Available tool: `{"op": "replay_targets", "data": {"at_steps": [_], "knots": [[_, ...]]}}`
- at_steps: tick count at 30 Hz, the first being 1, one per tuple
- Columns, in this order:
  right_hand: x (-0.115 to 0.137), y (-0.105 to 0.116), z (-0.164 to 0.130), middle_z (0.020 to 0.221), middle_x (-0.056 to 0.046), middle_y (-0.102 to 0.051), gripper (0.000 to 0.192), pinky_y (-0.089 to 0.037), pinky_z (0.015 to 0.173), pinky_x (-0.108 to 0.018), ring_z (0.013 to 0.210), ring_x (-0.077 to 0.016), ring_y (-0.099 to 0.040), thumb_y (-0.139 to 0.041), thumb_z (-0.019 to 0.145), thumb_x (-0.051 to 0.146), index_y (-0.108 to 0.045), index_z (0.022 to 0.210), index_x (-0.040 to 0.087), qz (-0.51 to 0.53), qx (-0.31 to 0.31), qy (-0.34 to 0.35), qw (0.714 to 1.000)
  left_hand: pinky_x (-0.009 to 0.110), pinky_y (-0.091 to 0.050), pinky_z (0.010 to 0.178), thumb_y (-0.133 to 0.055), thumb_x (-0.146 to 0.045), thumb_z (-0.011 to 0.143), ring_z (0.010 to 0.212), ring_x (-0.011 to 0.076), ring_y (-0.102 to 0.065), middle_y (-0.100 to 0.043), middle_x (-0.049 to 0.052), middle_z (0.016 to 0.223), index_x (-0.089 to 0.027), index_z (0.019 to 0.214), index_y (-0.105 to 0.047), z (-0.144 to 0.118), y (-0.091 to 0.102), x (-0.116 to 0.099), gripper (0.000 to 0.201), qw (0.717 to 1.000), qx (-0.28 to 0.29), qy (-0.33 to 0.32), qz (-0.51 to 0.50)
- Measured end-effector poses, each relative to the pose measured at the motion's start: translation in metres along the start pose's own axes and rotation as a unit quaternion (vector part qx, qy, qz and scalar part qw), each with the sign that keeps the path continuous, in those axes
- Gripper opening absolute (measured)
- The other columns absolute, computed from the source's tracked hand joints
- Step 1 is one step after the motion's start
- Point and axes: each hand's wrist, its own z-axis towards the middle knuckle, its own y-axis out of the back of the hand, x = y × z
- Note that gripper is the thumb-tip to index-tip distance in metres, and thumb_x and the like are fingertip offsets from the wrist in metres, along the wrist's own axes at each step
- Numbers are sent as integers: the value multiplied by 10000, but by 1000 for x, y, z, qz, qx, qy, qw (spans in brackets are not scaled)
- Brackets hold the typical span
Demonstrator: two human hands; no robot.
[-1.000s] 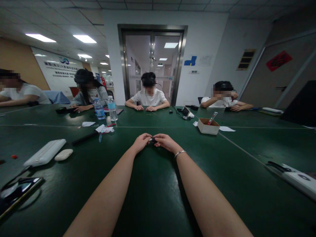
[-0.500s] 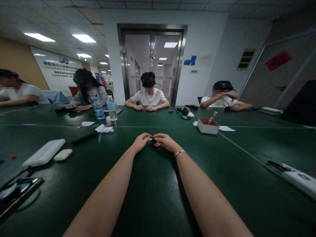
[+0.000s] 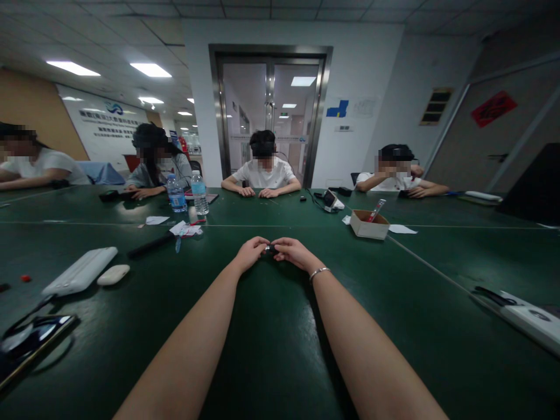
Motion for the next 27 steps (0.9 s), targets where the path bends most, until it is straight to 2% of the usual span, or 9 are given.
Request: {"op": "replay_targets", "data": {"at_steps": [10, 16, 22, 27], "knots": [[0, 0, 0, 682, -62, -641, 155, -528, 516, -163, 528, -97, -623, -530, 804, 5, -592, 926, 77, -6, 1, -2, 1000, 211, -377, 528, -509, -267, 730, 532, 86, -452, -544, -7, 677, -162, 950, -598, 0, 0, 0, 259, 1000, -3, 2, 11], [-1, 1, 0, 691, -55, -636, 143, -528, 514, -162, 518, -94, -622, -541, 797, 5, -588, 912, 77, 0, -1, 4, 1000, 215, -368, 519, -444, -393, 793, 534, 98, -461, -544, -4, 634, -149, 938, -602, 2, 0, 2, 325, 1000, 6, -7, 22], [-3, 2, 2, 719, -52, -633, 128, -528, 509, -160, 529, -97, -627, -572, 780, 21, -595, 886, 89, 6, 7, 8, 1000, 213, -376, 541, -520, -269, 732, 539, 87, -461, -561, -5, 671, -147, 962, -591, 2, -1, 2, 270, 1000, 2, -3, 1], [-3, 2, 2, 741, -53, -629, 135, -531, 520, -162, 547, -100, -631, -562, 781, 17, -590, 892, 88, 2, 11, 9, 1000, 208, -356, 510, -444, -295, 788, 494, 88, -447, -526, -22, 569, -138, 986, -572, 1, 0, -1, 283, 999, 35, -4, -5]]}}
